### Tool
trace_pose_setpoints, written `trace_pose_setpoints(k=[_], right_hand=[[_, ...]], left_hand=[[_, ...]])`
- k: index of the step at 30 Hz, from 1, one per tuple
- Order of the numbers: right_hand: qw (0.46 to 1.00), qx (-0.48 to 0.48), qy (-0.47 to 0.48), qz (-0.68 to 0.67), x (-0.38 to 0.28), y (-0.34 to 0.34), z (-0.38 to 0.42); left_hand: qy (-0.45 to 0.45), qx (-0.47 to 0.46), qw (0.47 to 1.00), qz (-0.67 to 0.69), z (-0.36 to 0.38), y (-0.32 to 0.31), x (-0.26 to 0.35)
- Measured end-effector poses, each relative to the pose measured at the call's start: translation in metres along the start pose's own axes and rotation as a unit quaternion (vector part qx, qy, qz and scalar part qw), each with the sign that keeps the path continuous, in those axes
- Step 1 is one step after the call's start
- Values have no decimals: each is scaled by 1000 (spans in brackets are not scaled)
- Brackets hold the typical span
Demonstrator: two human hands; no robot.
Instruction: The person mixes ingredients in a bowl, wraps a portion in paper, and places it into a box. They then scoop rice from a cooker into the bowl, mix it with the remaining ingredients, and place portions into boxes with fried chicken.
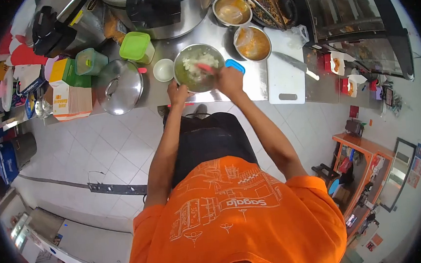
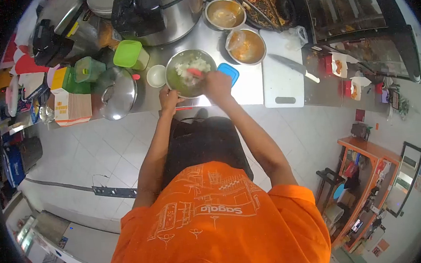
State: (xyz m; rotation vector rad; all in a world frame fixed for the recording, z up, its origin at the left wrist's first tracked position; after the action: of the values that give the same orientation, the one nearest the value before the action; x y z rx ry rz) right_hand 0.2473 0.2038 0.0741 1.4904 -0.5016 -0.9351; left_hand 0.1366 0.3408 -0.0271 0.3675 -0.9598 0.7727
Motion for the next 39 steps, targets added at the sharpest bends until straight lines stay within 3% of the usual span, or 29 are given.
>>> trace_pose_setpoints(k=[1, 2, 4, 7, 8, 10, 11, 12, 14, 15, 18, 19, 20, 23, 24, 26, 28, 32, 34, 35, 36, 39], right_hand=[[999, 28, 28, 31, 9, 5, -11], [999, 26, -15, -24, 10, 20, -19], [999, 28, -15, -3, 37, -30, -45], [988, -6, 150, 44, 23, -37, -35], [987, -8, 154, 44, 26, -32, -35], [991, -15, 104, 78, 34, -2, -35], [991, -79, 58, 95, 25, 34, -38], [990, -80, 60, 95, 24, 24, -34], [984, -118, -128, -39, 34, -24, -29], [977, -94, -121, -147, 51, -62, -29], [973, -34, -83, -213, 34, -68, -30], [988, 27, -57, -139, 19, -53, -27], [988, 25, -59, -139, 11, -40, -22], [994, -49, 68, 76, -10, -20, 10], [996, -10, 74, 54, -2, -49, 19], [990, -39, 113, 76, 19, -47, 8], [997, -48, 49, -19, 3, 8, -2], [993, -107, 39, 28, -2, -18, 5], [999, -37, 6, -38, 10, -13, -12], [998, -8, 48, -40, 25, -13, -20], [999, -12, 6, -35, 17, 25, -29], [999, 10, 24, 35, 40, -4, -59]], left_hand=[[-10, 7, 1000, -20, 1, 0, 5], [-10, 10, 1000, -17, -2, -1, 2], [-12, -18, 1000, -12, -9, -6, -7], [-10, 1, 1000, 19, -14, -12, 0], [-10, 5, 1000, 21, -13, -10, 0], [-14, 4, 1000, -8, -6, -7, 7], [-10, 8, 1000, -6, -1, -8, 5], [-17, 16, 1000, -10, 1, -11, 6], [-33, 21, 999, -15, -3, -19, 12], [-58, 42, 997, -5, -1, -24, 10], [-54, 29, 997, -36, -10, -17, -5], [-53, 3, 997, -49, -11, -14, -7], [-52, -24, 997, -61, -12, -13, -8], [-31, 4, 999, 19, -15, -19, -15], [-32, 2, 999, 19, -14, -19, -10], [33, -4, 997, 64, -8, -18, 2], [18, -2, 998, 65, -6, -17, 3], [6, -12, 1000, 7, -5, -15, 9], [4, -8, 1000, 16, -11, -11, -3], [4, -4, 1000, 26, -16, -6, -10], [3, -3, 1000, 26, -20, -2, -9], [-3, -61, 997, -39, -18, -2, -11]])
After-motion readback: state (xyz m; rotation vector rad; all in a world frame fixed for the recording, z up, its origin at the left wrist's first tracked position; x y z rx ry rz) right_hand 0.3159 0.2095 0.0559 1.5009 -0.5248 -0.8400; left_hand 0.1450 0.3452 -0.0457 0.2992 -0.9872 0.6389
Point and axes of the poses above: each hand's wrist, its own z-axis away from the middle knuckle, its own y-axis out of the back of the hand, x = y × z, the point moved 1 cm from there along -z, towards the middle knuckle, and after that the axes turned 2 degrees about x, right-handed, at the moved point
